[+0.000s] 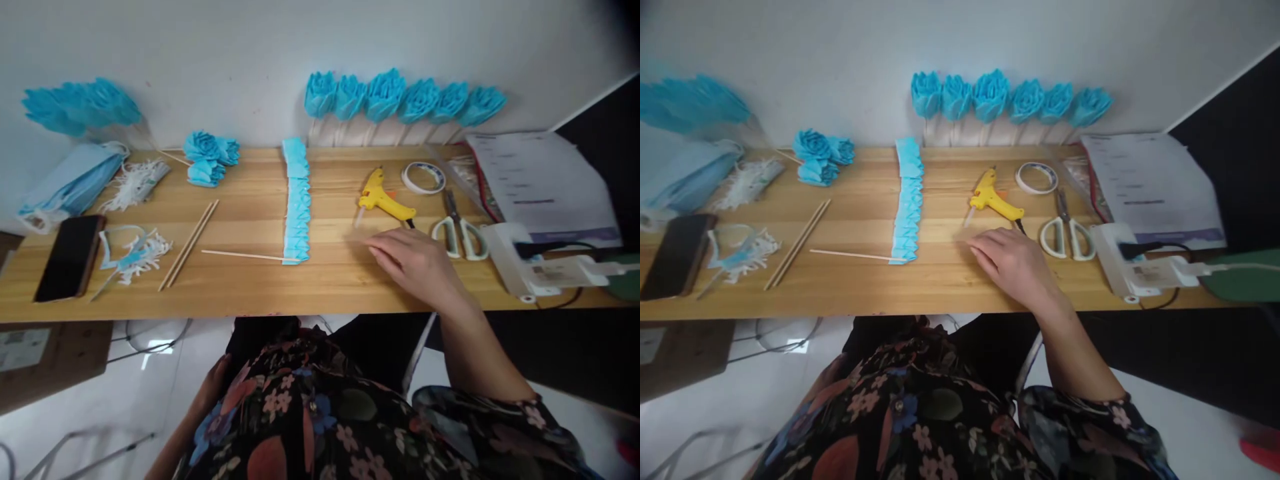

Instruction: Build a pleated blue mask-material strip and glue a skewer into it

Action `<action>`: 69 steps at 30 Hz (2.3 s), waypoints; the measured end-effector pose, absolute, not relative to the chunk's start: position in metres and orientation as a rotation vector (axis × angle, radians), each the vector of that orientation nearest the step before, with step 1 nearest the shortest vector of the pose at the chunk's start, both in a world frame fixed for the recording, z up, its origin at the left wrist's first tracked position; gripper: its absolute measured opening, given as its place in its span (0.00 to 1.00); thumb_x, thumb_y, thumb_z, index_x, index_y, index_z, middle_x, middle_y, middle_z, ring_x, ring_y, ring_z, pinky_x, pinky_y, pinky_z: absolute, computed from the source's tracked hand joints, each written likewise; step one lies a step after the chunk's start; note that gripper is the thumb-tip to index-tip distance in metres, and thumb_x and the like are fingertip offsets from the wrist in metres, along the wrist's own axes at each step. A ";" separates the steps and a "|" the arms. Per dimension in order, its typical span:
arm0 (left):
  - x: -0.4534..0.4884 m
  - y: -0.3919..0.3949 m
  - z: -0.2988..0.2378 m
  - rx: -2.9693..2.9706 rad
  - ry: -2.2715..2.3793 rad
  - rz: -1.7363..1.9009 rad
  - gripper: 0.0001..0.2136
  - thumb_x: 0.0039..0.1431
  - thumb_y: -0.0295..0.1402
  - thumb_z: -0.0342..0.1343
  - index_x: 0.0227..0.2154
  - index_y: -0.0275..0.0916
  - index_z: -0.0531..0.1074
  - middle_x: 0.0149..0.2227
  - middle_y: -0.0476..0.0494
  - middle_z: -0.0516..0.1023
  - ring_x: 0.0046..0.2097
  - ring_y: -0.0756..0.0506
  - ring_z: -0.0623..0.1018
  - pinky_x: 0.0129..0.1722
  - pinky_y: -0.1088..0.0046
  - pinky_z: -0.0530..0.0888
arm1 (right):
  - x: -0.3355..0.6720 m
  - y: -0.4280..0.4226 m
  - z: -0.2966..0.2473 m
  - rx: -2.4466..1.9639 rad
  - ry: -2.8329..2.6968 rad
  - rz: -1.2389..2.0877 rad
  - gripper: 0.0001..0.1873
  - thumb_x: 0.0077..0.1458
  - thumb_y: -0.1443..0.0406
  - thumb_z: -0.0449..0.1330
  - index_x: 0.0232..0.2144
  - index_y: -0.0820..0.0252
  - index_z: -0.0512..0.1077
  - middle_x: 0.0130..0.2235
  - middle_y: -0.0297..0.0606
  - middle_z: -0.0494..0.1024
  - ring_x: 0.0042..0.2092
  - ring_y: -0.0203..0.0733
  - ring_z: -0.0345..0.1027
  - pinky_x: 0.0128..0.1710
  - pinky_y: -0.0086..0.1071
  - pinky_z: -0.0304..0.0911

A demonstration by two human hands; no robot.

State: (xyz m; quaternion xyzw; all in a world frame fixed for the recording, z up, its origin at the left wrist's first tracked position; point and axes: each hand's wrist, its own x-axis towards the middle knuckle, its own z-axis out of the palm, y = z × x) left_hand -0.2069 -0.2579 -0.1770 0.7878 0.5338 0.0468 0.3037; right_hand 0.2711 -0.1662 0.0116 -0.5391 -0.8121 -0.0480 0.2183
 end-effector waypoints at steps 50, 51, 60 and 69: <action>-0.175 -0.044 -0.009 2.412 2.076 0.143 0.24 0.71 0.33 0.40 0.58 0.39 0.78 0.47 0.32 0.79 0.47 0.35 0.79 0.45 0.61 0.74 | 0.198 -0.027 -0.004 -2.182 -2.228 -0.089 0.28 0.73 0.65 0.45 0.69 0.75 0.62 0.56 0.61 0.81 0.59 0.60 0.71 0.55 0.44 0.65; -0.172 -0.038 -0.008 2.428 2.053 0.140 0.24 0.71 0.33 0.40 0.58 0.40 0.78 0.47 0.32 0.79 0.47 0.35 0.79 0.45 0.61 0.74 | 0.199 -0.028 -0.005 -2.166 -2.234 -0.094 0.29 0.73 0.65 0.45 0.69 0.75 0.62 0.56 0.61 0.81 0.58 0.60 0.71 0.55 0.44 0.65; -0.164 -0.018 -0.015 2.573 1.923 0.200 0.24 0.68 0.31 0.41 0.56 0.41 0.80 0.44 0.33 0.80 0.46 0.36 0.79 0.44 0.62 0.75 | 0.206 -0.029 -0.008 -2.040 -2.285 -0.122 0.28 0.70 0.66 0.45 0.66 0.74 0.66 0.53 0.61 0.82 0.54 0.59 0.71 0.52 0.45 0.64; -0.180 -0.004 0.001 2.543 1.851 0.495 0.23 0.67 0.40 0.51 0.60 0.38 0.76 0.55 0.31 0.80 0.58 0.32 0.76 0.62 0.52 0.72 | 0.205 -0.030 -0.007 -2.031 -2.299 -0.121 0.27 0.71 0.66 0.45 0.65 0.74 0.67 0.53 0.60 0.82 0.53 0.59 0.71 0.53 0.45 0.63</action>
